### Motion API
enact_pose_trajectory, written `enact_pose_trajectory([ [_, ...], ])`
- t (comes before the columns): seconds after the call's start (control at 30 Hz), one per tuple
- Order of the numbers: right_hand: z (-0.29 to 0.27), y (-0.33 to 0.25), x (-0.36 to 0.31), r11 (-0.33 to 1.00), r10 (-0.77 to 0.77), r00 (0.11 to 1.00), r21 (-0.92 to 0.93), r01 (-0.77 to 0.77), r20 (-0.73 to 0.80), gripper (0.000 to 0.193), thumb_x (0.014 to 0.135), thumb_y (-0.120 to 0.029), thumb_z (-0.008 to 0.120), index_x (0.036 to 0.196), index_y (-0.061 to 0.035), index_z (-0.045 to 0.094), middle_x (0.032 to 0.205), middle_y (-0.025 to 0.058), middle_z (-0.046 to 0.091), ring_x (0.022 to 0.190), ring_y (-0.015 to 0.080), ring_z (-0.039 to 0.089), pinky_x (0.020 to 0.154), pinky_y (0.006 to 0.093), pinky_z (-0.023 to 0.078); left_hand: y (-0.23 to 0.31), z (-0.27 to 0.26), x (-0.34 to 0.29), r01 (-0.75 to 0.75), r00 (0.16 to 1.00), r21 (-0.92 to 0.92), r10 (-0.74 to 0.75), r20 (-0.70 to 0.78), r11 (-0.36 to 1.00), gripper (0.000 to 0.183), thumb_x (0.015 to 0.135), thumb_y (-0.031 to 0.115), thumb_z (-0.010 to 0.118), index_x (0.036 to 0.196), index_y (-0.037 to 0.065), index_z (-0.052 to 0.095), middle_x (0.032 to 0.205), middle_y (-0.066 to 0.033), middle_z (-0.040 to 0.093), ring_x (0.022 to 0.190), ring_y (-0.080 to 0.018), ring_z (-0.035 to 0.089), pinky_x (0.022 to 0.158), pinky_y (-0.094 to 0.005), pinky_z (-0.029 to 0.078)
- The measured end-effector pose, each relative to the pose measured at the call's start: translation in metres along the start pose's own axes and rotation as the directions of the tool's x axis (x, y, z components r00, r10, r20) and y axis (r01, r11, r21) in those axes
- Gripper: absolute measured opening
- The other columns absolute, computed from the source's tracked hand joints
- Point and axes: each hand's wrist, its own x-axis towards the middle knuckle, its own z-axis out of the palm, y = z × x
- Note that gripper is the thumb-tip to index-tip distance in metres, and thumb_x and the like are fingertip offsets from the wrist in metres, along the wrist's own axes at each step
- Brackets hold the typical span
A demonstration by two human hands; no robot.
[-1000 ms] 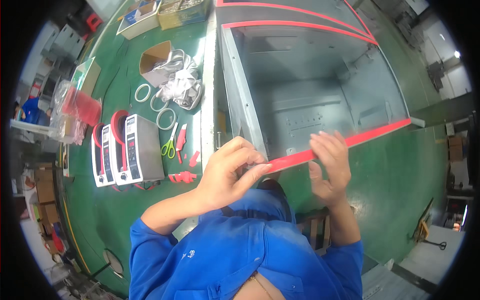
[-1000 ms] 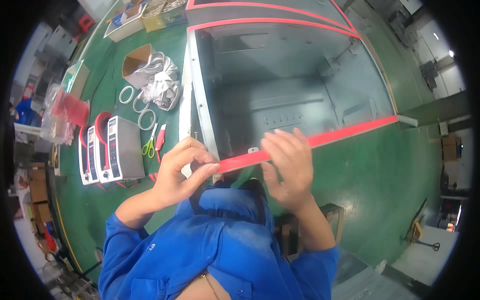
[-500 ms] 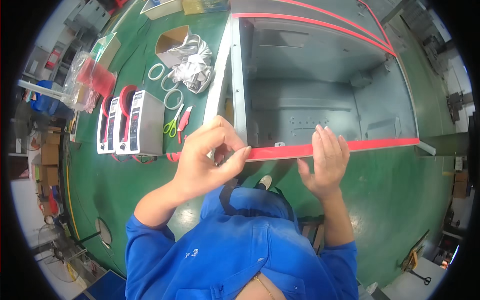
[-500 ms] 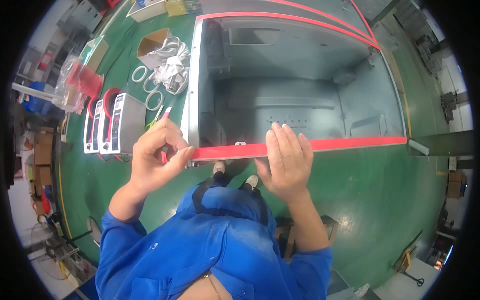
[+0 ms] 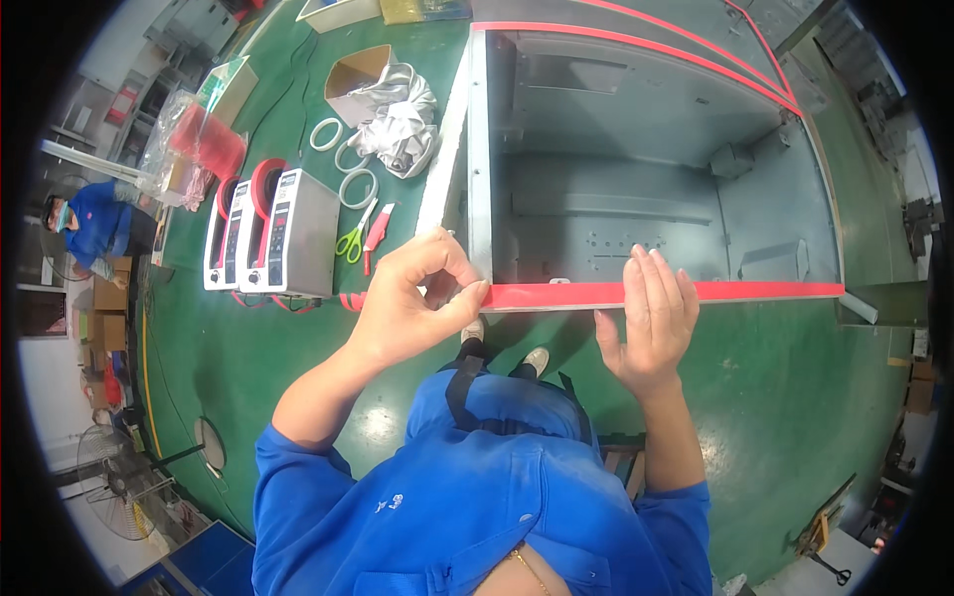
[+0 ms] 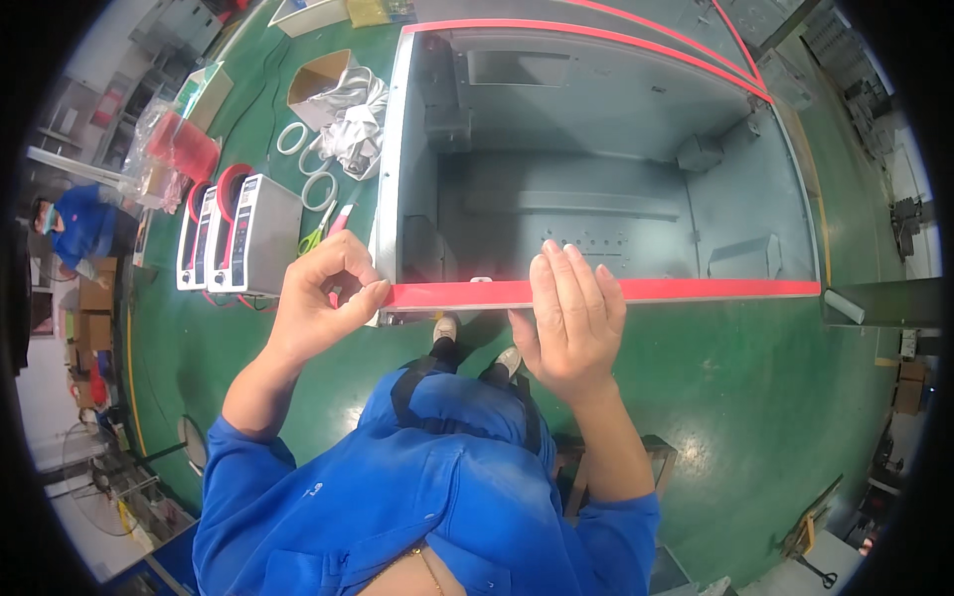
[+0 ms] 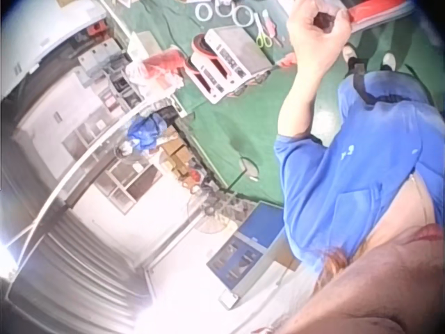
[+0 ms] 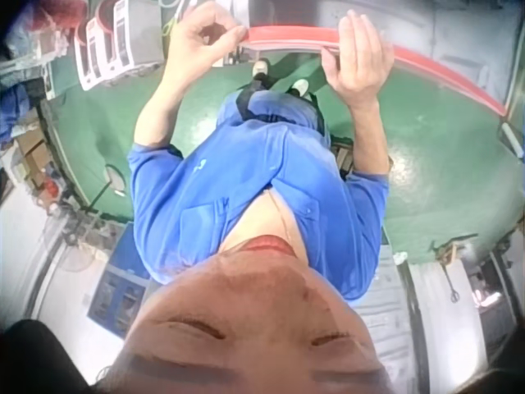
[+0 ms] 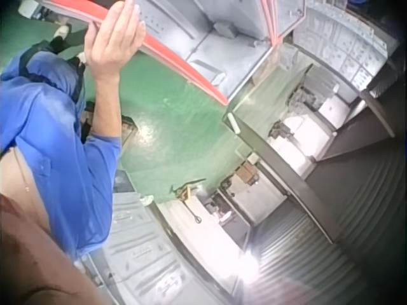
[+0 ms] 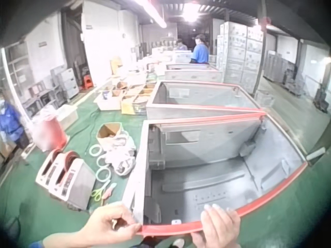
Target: The person applies red tape along the edges of a metal cabinet door, smoothing it down and cutting excess pieces. They handle the tape and the cabinet door throughout the process.
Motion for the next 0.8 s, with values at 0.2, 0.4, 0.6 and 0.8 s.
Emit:
enact_pose_trajectory([
  [0.2, -0.001, 0.0, 0.001, 1.0, 0.003, 1.0, -0.004, -0.003, 0.01, 0.04, 0.084, -0.027, 0.054, 0.111, 0.0021, 0.056, 0.11, 0.0141, 0.059, 0.107, 0.0253, 0.053, 0.098, 0.0399, 0.032, 0.007, -0.002, 0.002, -0.011, 0.999, 0.049, 0.009, 0.041, 0.999, 0.01, 0.07, 0.001, 0.063, 0.067, 0.003, 0.054, 0.07, -0.0001, 0.046, 0.054, -0.0049, 0.04, 0.047, -0.0207, 0.031],
  [0.4, 0.0, -0.001, 0.0, 1.0, 0.008, 1.0, -0.009, -0.008, 0.014, 0.039, 0.084, -0.027, 0.053, 0.11, 0.0019, 0.056, 0.11, 0.0145, 0.059, 0.106, 0.0255, 0.054, 0.098, 0.0401, 0.031, 0.011, -0.003, 0.003, 0.017, 0.997, 0.071, -0.022, 0.071, 0.997, 0.01, 0.07, 0.0, 0.063, 0.067, 0.003, 0.053, 0.071, -0.0003, 0.045, 0.055, -0.0044, 0.042, 0.047, -0.0202, 0.032],
  [0.6, 0.0, -0.002, -0.001, 1.0, 0.017, 1.0, 0.001, -0.017, 0.018, 0.04, 0.083, -0.026, 0.055, 0.111, 0.0019, 0.055, 0.11, 0.0148, 0.059, 0.106, 0.0259, 0.054, 0.099, 0.0404, 0.03, 0.007, 0.0, 0.004, -0.058, 0.998, 0.091, 0.054, 0.044, 0.994, 0.014, 0.068, 0.001, 0.063, 0.066, 0.005, 0.05, 0.068, 0.0006, 0.046, 0.05, -0.0037, 0.041, 0.043, -0.0191, 0.029],
  [0.8, 0.0, -0.002, -0.001, 1.0, 0.017, 1.0, 0.007, -0.017, 0.022, 0.041, 0.082, -0.026, 0.056, 0.112, 0.0023, 0.054, 0.111, 0.0152, 0.058, 0.107, 0.0263, 0.053, 0.099, 0.0405, 0.03, 0.006, 0.0, 0.004, -0.09, 0.995, 0.126, 0.084, 0.05, 0.988, 0.015, 0.067, 0.0, 0.063, 0.066, 0.005, 0.05, 0.068, 0.0002, 0.046, 0.051, -0.0048, 0.042, 0.043, -0.0194, 0.029],
])
